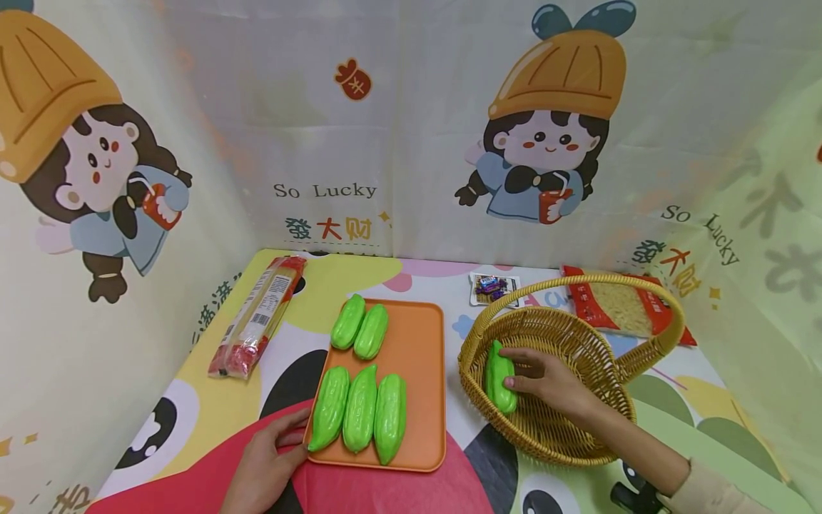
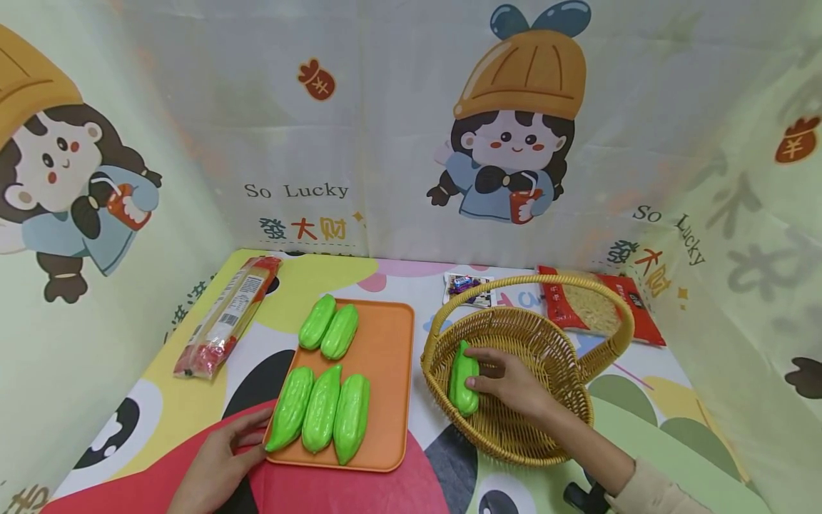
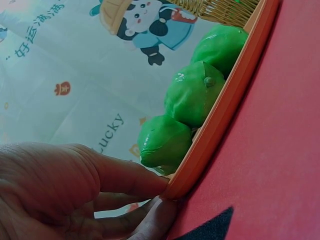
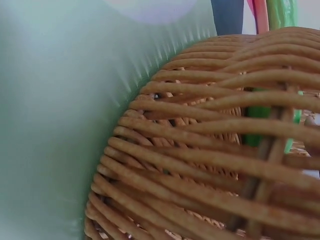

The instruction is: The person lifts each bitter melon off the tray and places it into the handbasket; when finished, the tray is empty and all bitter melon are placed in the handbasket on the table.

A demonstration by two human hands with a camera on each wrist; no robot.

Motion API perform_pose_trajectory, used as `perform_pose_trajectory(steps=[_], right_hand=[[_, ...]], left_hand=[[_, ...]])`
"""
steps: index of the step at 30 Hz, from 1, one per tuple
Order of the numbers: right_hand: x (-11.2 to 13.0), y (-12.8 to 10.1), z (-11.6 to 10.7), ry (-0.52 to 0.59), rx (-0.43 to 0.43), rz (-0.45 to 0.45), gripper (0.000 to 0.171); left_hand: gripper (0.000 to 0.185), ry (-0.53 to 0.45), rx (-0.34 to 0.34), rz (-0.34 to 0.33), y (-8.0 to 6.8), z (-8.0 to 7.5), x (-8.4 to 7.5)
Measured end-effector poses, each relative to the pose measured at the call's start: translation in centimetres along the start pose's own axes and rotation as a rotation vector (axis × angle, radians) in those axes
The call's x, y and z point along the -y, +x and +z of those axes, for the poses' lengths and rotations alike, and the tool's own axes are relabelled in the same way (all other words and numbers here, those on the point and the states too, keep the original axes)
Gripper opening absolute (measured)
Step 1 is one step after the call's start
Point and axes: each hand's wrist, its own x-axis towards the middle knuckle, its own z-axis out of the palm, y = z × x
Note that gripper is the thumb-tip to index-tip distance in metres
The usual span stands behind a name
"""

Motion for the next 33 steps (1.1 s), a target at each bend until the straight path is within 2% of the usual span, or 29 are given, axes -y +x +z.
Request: perform_pose_trajectory(steps=[4, 8, 11, 13, 17, 20, 24, 29, 33], right_hand=[[0.8, -0.3, -0.3, -0.008, -0.031, 0.015, 0.056], [2.8, -1.7, -0.6, -0.068, -0.097, 0.021, 0.055], [4.9, -3.2, -0.3, -0.093, -0.125, -0.015, 0.053], [6.3, -4.2, 0.3, -0.070, -0.125, -0.060, 0.051], [8.5, -5.9, 2.4, 0.071, -0.084, -0.146, 0.048], [9.4, -6.4, 4.6, 0.185, -0.030, -0.149, 0.048], [9.6, -6.0, 7.7, 0.263, 0.045, -0.155, 0.049], [8.8, -4.2, 11.2, 0.296, 0.102, -0.147, 0.050], [7.4, -2.3, 13.3, 0.249, 0.105, -0.130, 0.051]], left_hand=[[0.052, 0.003, -0.002, 0.001, 0.0, 0.0, 0.0], [0.053, 0.007, -0.005, -0.007, 0.0, 0.0, 0.0], [0.053, 0.008, -0.005, -0.011, 0.0, 0.0, 0.0], [0.053, 0.006, -0.004, -0.012, -0.1, 0.0, 0.0], [0.053, 0.003, -0.007, -0.013, -0.1, 0.0, 0.0], [0.053, 0.000, -0.005, -0.012, -0.1, 0.0, -0.1], [0.053, -0.010, -0.002, -0.016, 0.0, 0.0, 0.0], [0.053, -0.002, -0.005, -0.021, -0.1, 0.0, 0.0], [0.053, 0.009, -0.004, -0.019, -0.1, 0.0, 0.0]])
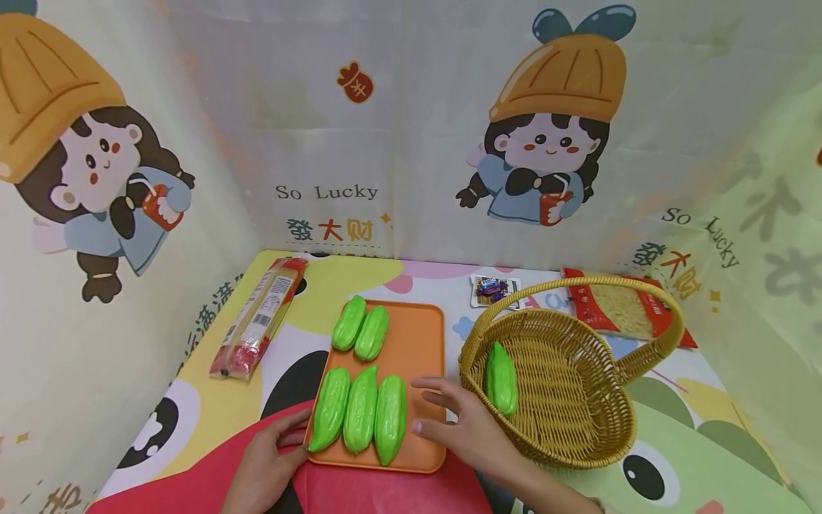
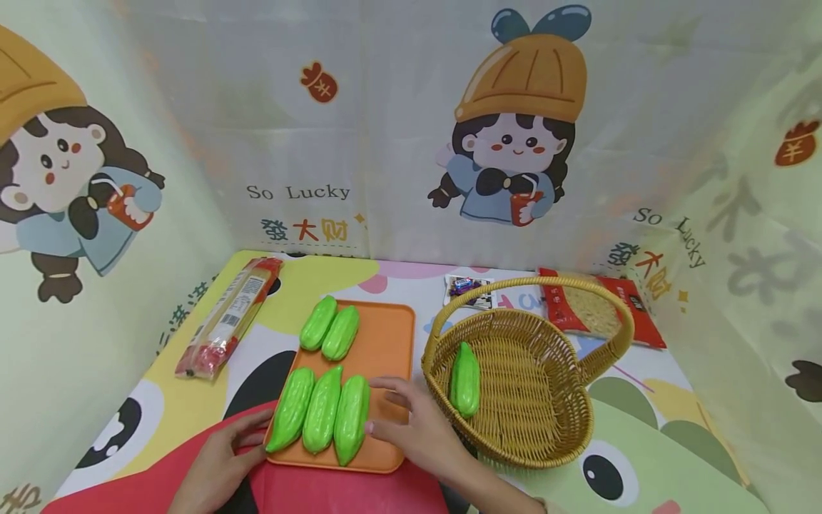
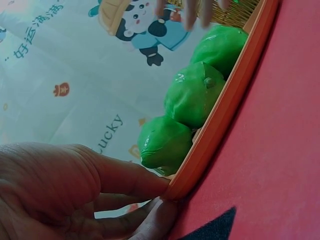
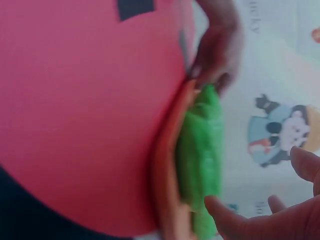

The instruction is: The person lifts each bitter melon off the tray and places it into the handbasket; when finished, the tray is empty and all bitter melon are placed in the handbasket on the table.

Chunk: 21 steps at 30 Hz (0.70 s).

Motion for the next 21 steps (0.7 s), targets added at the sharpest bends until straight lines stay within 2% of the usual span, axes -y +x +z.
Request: perform_pose_trajectory(steps=[8, 14, 21], right_hand=[[-3.4, 2.9, 1.5, -0.113, -0.022, -0.024, 0.057], [-3.6, 3.7, 2.0, -0.155, -0.019, -0.027, 0.057], [-4.0, 4.1, 2.5, -0.124, -0.008, -0.049, 0.056]], left_hand=[[0.053, 0.008, -0.001, -0.001, 0.1, 0.0, 0.0], [0.054, 0.010, -0.009, 0.009, 0.0, 0.0, -0.1], [0.054, 0.005, -0.010, 0.011, 0.0, 0.1, 0.0]])
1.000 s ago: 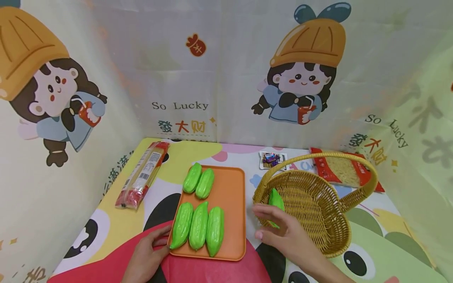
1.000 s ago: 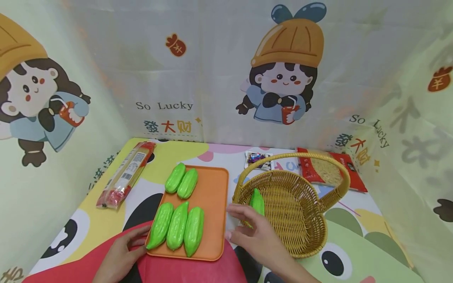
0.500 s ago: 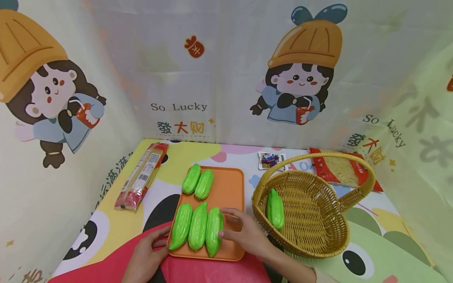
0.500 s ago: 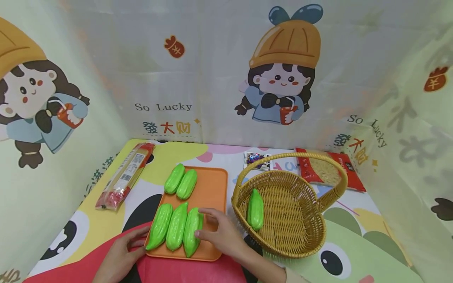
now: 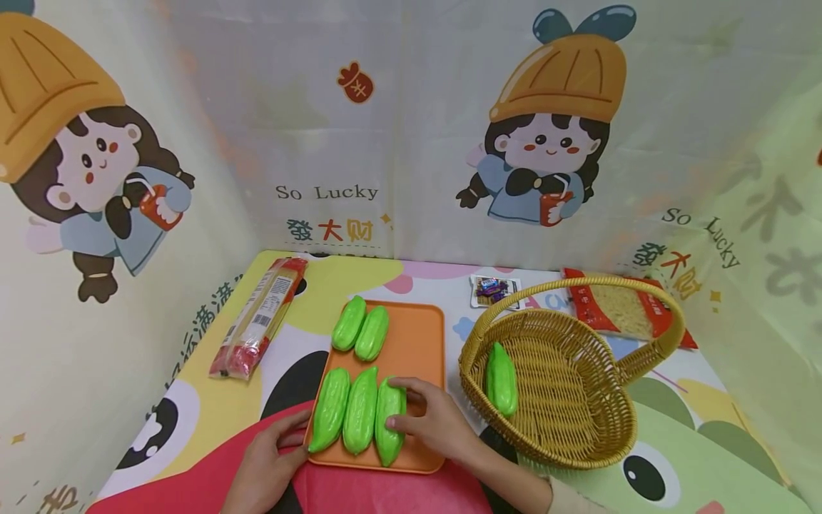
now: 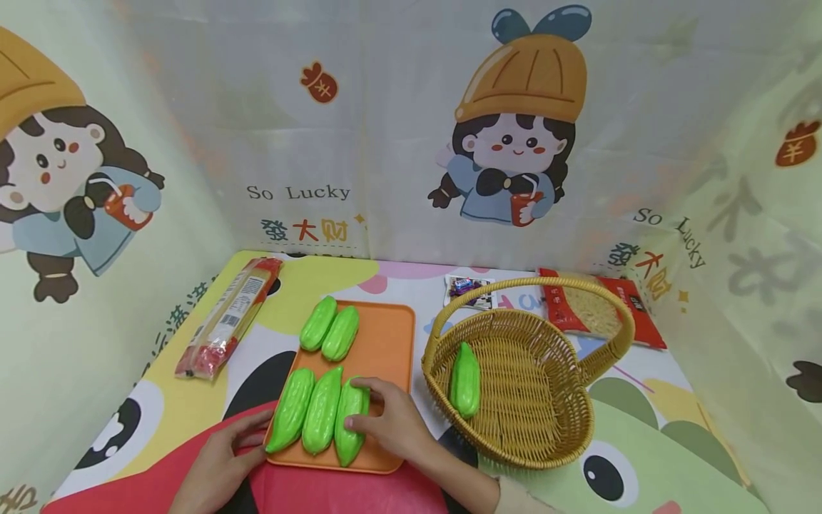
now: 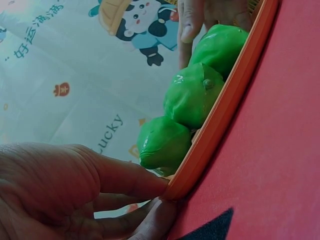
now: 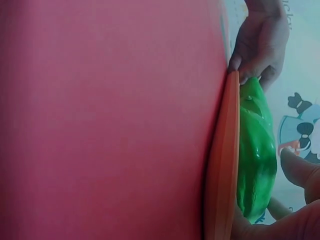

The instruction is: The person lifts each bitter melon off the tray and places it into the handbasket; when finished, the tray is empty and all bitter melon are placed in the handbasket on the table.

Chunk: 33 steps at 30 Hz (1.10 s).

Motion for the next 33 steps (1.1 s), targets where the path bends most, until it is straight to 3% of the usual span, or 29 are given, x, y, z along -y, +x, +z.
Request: perform_pose_trajectory(steps=[21, 33], right_hand=[[0.0, 0.0, -0.5, -0.093, -0.038, 0.027, 0.054], [2.6, -1.8, -2.5, -0.086, -0.041, 0.014, 0.052]], left_hand=[[0.054, 0.021, -0.004, -0.015, 0.1, 0.1, -0.1], [0.053, 0.020, 0.004, -0.008, 0.0, 0.0, -0.2]])
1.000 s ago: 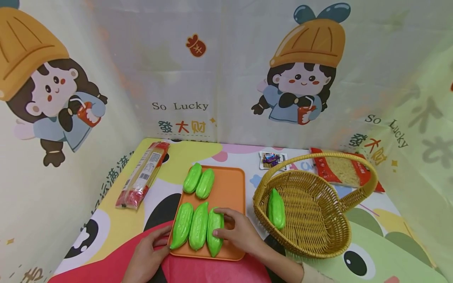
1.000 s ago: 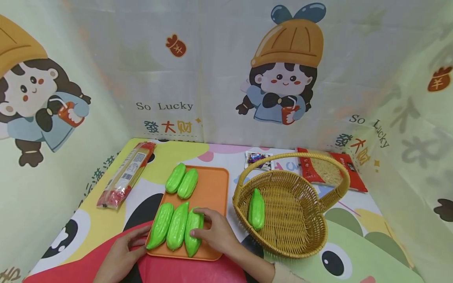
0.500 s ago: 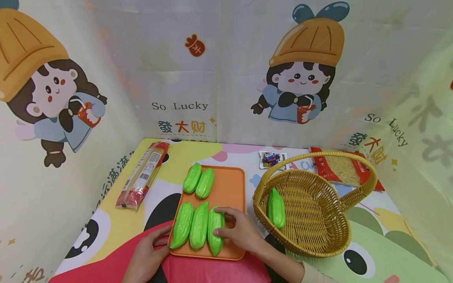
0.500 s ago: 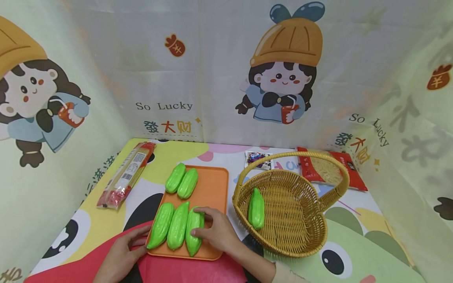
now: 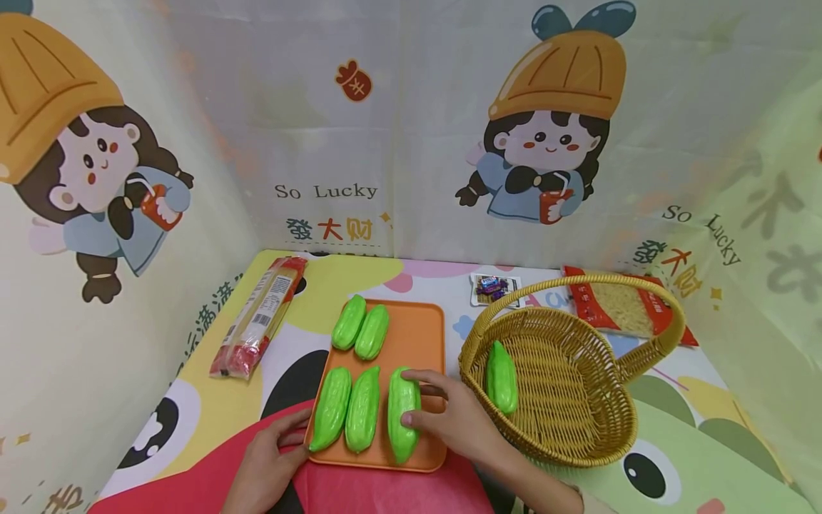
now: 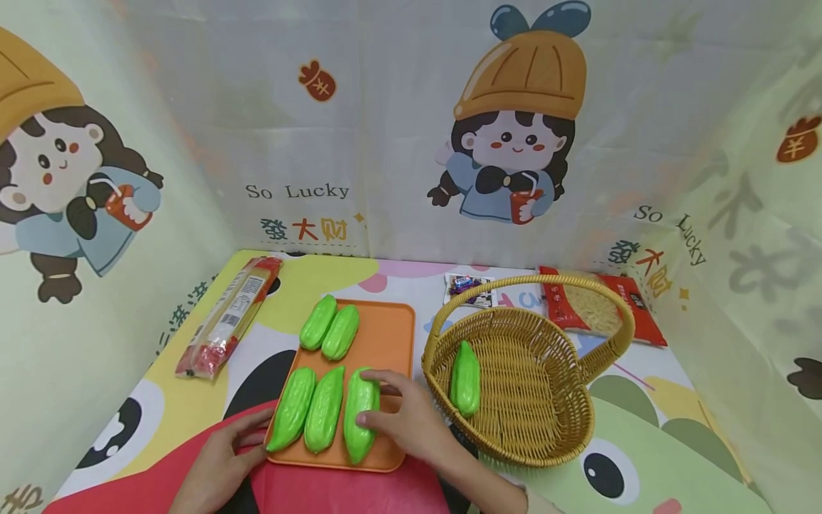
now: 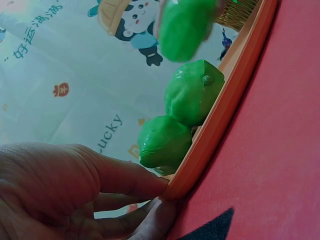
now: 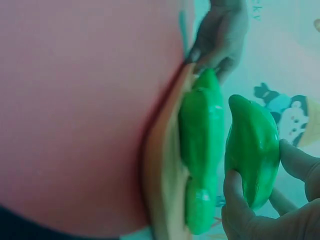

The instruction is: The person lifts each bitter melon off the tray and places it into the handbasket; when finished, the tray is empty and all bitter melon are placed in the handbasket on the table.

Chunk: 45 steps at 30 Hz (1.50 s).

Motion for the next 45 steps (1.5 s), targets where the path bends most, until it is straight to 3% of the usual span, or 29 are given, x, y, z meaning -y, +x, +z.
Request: perform_pose_trajectory(steps=[13, 20, 28, 33, 40, 45], right_hand=[[4.3, -5.0, -6.1, 0.067, -0.025, -0.004, 0.054], [4.4, -7.4, -10.9, 0.032, -0.131, -0.015, 0.055], [1.7, -7.9, -15.8, -0.194, -0.199, -0.033, 0.055], [-0.9, -7.2, -17.4, -0.317, -0.210, 0.039, 0.055], [-4.1, -5.9, -17.7, -0.239, -0.141, 0.096, 0.056], [-5.2, -5.3, -17.5, -0.227, -0.114, 0.137, 0.057]], left_hand=[[0.052, -0.003, -0.002, 0.011, 0.0, 0.0, 0.0], [0.052, 0.011, 0.001, 0.001, 0.0, 0.0, -0.1], [0.053, 0.020, 0.002, -0.007, 0.0, 0.0, -0.2], [0.053, 0.020, 0.005, -0.022, 0.1, 0.0, -0.2], [0.053, 0.016, 0.002, -0.012, 0.1, 0.0, 0.0], [0.053, 0.017, -0.004, -0.001, 0.0, 0.1, 0.0]])
